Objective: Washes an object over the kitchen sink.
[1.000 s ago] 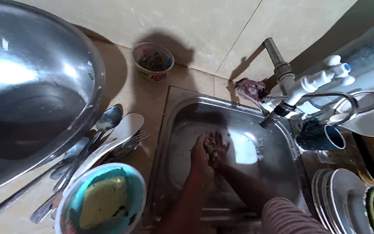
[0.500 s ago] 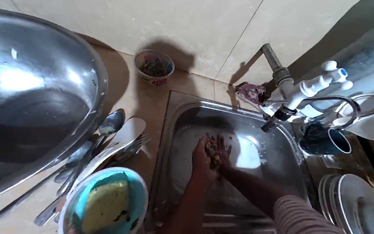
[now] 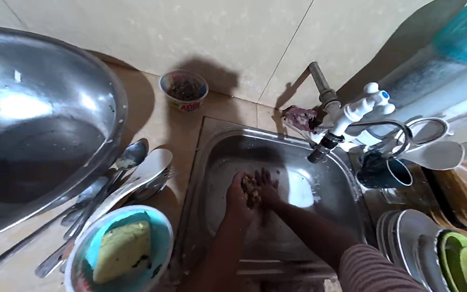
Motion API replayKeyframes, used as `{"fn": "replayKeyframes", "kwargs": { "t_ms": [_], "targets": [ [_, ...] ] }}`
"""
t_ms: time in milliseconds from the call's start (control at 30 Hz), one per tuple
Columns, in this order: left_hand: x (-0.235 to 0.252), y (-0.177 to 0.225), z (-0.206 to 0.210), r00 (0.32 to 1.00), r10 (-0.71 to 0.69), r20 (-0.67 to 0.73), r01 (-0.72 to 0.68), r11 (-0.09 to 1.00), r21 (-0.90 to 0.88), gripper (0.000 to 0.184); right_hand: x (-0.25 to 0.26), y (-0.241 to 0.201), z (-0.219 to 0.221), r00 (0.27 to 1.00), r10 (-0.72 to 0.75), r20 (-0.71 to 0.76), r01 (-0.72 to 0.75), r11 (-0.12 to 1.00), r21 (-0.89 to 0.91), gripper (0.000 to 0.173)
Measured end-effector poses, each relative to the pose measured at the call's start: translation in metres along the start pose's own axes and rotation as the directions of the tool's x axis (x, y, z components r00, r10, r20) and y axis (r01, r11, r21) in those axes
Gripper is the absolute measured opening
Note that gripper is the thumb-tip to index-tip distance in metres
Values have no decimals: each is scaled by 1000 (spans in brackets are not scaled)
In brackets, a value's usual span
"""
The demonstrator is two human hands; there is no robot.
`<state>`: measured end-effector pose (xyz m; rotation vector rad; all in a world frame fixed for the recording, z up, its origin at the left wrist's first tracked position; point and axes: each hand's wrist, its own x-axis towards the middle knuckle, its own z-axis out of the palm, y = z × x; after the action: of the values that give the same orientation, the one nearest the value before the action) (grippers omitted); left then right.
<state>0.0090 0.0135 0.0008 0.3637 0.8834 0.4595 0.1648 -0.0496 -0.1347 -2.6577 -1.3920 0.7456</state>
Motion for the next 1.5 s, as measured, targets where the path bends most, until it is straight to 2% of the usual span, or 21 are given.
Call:
{"fn": "replayKeyframes", "kwargs": {
  "t_ms": [100, 200, 333, 433, 600, 667, 733, 833, 867, 967, 1200, 1300, 1400, 1433, 1500],
  "targets": [
    [1, -1, 1, 1000, -5, 7, 5, 1000, 28, 40, 4, 9, -21, 990, -21, 140, 14, 998, 55, 58],
    [1, -3, 1, 1000, -6, 13, 6, 999, 44, 40, 6, 13, -32, 984, -63, 167, 36, 986, 166, 54],
    [1, -4, 2, 1000, -9, 6, 8, 999, 31, 39, 8, 18, -34, 981, -68, 180, 31, 978, 205, 54],
    [-1, -3, 3, 1000, -18, 2, 18, 1000, 24, 40, 0, 10, -22, 991, -35, 127, 21, 994, 108, 59],
    [2, -4, 4, 1000, -21, 22, 21, 1000, -6, 41, -10, -3, 16, 983, -12, -184, 11, 1000, -11, 69],
    [1, -5, 2, 1000, -28, 7, 28, 1000, -6, 41, -9, -2, 25, 967, -33, -254, 26, 999, -30, 70],
    [0, -6, 2, 1000, -29, 8, 29, 1000, 0, 41, -10, -1, 20, 974, -40, -222, 35, 999, -23, 71],
    [0, -5, 2, 999, -34, 1, 34, 999, -9, 40, -10, -6, 7, 999, 25, -42, -26, 999, -22, 73],
    [0, -5, 3, 999, -32, 1, 32, 999, -12, 39, -10, -6, 9, 998, 35, -60, -36, 999, -21, 72],
    [3, -6, 1, 1000, -27, 3, 27, 1000, -4, 38, -4, -6, 26, 966, 12, -259, -23, 999, -39, 65],
    [5, -5, 2, 999, -22, 23, 22, 1000, 3, 40, -8, -4, 16, 984, -32, -174, 25, 999, -39, 65],
    [3, -8, -1, 999, -32, 18, 32, 999, 2, 40, -4, 0, 27, 966, -57, -253, 41, 997, -66, 64],
    [3, -8, 0, 999, -35, 18, 34, 999, 17, 39, -5, -8, 7, 998, 16, -65, -19, 998, -52, 67],
    [3, -8, 0, 999, -31, 16, 31, 999, 17, 39, -7, -7, 7, 998, 21, -56, -23, 999, -37, 68],
    [4, -4, 1, 1000, -14, 15, 14, 1000, 5, 39, -7, -5, 15, 982, -17, -191, 17, 1000, -3, 65]
  ]
}}
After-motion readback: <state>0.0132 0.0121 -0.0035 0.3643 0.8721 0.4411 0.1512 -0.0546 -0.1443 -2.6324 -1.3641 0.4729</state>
